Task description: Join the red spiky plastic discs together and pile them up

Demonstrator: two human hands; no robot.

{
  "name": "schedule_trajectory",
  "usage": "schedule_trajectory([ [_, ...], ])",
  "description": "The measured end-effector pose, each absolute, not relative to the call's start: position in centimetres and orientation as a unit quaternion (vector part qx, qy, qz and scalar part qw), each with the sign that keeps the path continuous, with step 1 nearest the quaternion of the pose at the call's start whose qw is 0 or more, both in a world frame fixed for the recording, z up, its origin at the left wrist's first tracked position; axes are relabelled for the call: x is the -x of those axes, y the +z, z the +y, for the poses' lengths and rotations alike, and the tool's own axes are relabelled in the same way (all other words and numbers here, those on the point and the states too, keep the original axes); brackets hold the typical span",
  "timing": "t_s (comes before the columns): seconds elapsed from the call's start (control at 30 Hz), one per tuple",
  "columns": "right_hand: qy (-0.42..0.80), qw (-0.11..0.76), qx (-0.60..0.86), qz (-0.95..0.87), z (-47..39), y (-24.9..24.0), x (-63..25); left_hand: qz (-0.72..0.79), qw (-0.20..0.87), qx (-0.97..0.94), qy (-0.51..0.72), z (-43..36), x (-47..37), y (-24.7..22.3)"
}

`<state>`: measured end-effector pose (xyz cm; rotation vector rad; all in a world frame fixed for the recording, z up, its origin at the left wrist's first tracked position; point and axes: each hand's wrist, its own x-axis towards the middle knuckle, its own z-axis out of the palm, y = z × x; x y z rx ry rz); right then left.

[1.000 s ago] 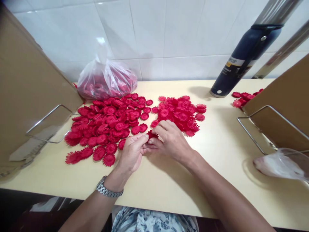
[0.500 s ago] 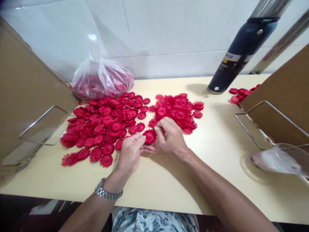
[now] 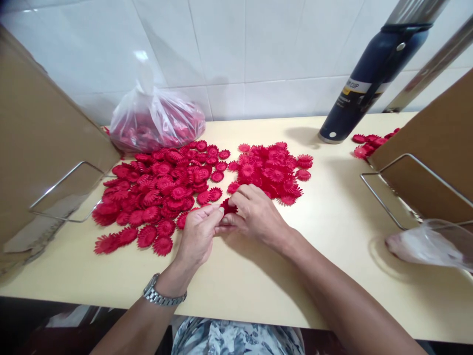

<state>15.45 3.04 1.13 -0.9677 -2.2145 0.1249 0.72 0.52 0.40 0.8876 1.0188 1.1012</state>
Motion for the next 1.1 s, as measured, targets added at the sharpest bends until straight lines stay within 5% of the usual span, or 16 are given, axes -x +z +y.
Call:
schedule_trajectory([
  [0.13, 0.158, 0.365, 0.409, -0.821, 3.0, 0.6, -15.3, 0.436, 0.641, -0.421, 0.471, 0.4, -0.5, 0.4],
  [0.53, 0.166, 0.414, 0.422, -0.789, 2.9, 0.5, -15.0, 0.454, 0.638, -0.368, 0.501, 0.6, -0.5, 0.3],
  [0.63, 0.030, 0.427, 0.490, -0.760, 3.5, 0.3, -16.1, 0.460, 0.646, -0.340, 0.506, 0.7, -0.5, 0.6],
  [0.8, -0.193, 0.319, 0.530, -0.761, 4.4, 0.8, -18.4, 0.481, 0.635, -0.326, 0.509, 0.8, -0.3, 0.8],
  [1.1, 0.040, 0.372, 0.382, -0.845, 2.8, 1.1, -15.0, 0.440, 0.657, -0.366, 0.490, 0.5, -0.7, 0.9],
])
